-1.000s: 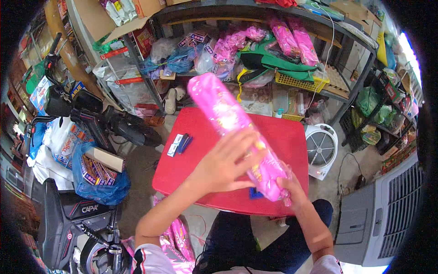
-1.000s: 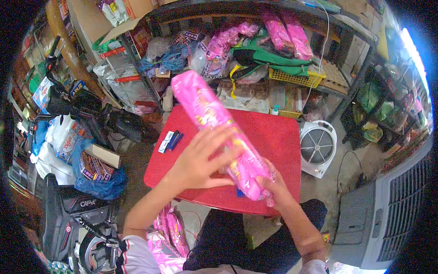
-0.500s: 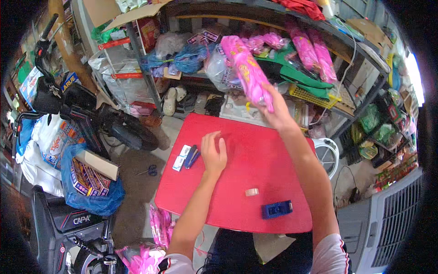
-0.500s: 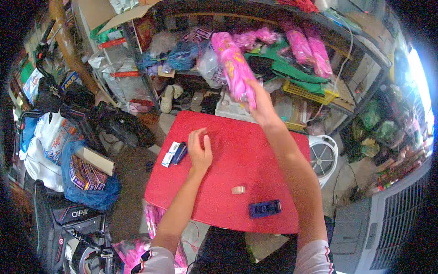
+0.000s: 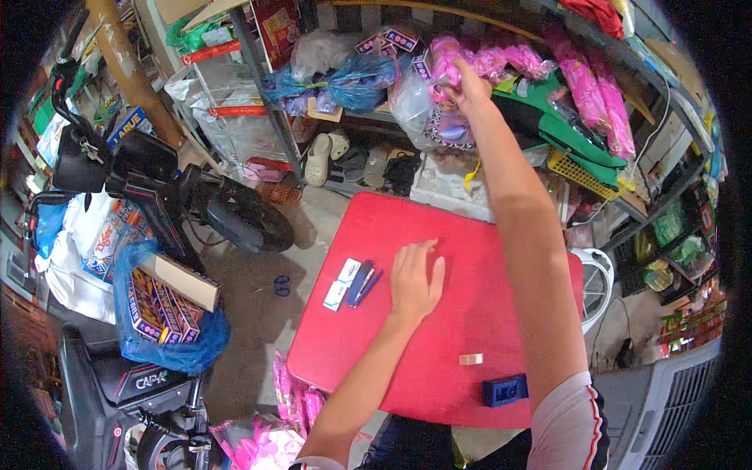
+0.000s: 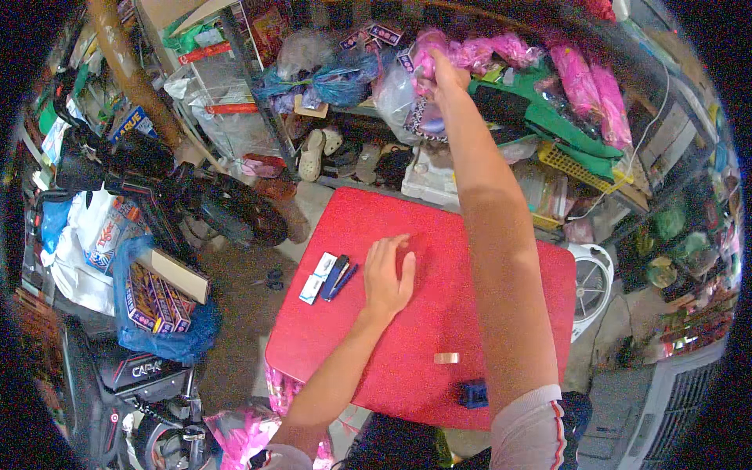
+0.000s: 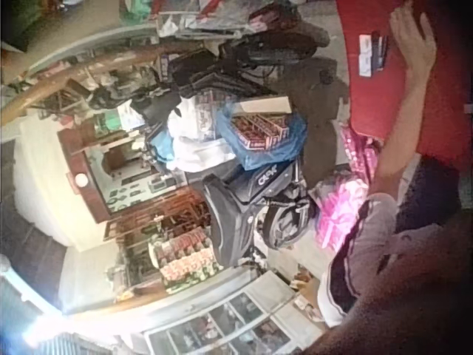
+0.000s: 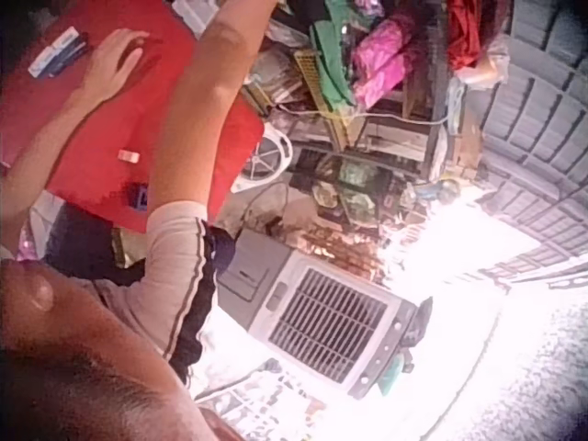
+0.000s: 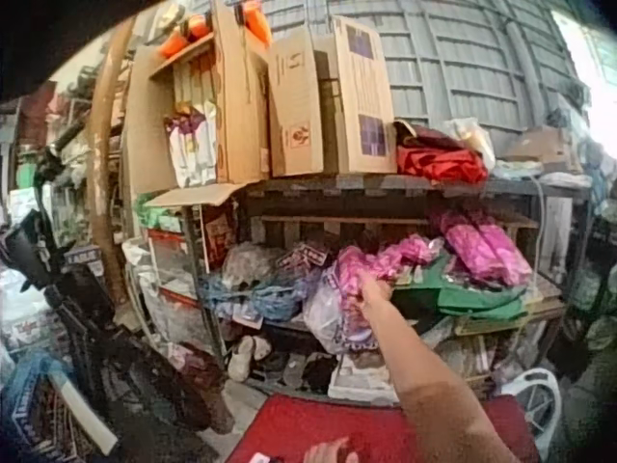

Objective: The person organizes and packages pink plastic decorative items at a red table, using a tape dispenser to seal the packages.

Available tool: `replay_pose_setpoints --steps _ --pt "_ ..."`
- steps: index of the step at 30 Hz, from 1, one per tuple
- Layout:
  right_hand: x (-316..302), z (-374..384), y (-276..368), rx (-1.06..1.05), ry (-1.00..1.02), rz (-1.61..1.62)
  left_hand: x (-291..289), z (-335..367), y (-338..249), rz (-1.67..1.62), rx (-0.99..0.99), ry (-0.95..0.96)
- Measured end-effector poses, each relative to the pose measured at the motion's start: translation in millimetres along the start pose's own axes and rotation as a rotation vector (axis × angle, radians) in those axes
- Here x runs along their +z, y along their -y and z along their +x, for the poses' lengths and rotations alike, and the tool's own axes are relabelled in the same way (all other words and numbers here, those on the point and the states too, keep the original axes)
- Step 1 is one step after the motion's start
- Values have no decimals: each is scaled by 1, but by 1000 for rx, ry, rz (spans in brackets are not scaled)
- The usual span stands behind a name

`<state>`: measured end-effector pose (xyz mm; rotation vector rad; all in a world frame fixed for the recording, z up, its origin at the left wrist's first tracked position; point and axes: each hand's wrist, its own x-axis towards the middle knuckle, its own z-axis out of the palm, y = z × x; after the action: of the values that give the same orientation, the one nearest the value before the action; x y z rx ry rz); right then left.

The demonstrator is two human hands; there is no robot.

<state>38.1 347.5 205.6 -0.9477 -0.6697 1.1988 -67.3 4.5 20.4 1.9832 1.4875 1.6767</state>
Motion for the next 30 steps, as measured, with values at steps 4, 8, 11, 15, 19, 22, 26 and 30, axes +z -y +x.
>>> replay_pose_setpoints --steps 4,8,11,15,19,22,26,30 --pt "11 19 -7 -168 144 28 -1 0 0 -30 -3 31" --pt "-2 47 -17 -216 282 -68 1 0 -3 -45 -29 47" --pt "-5 59 -26 -254 275 -221 2 -1 -4 -47 -36 57" --pt "-12 64 -32 -516 38 -603 6 0 -4 -53 -57 64" --pt "1 23 -42 -406 -231 -793 0 -3 6 -13 -111 50" --pt "-25 45 -29 -503 -306 -867 15 0 -5 -65 -108 57" --pt "5 4 -31 -291 116 -196 2 -1 -1 -37 -145 66" --pt "5 39 -13 -345 345 -369 8 -2 -4 -53 -149 69"
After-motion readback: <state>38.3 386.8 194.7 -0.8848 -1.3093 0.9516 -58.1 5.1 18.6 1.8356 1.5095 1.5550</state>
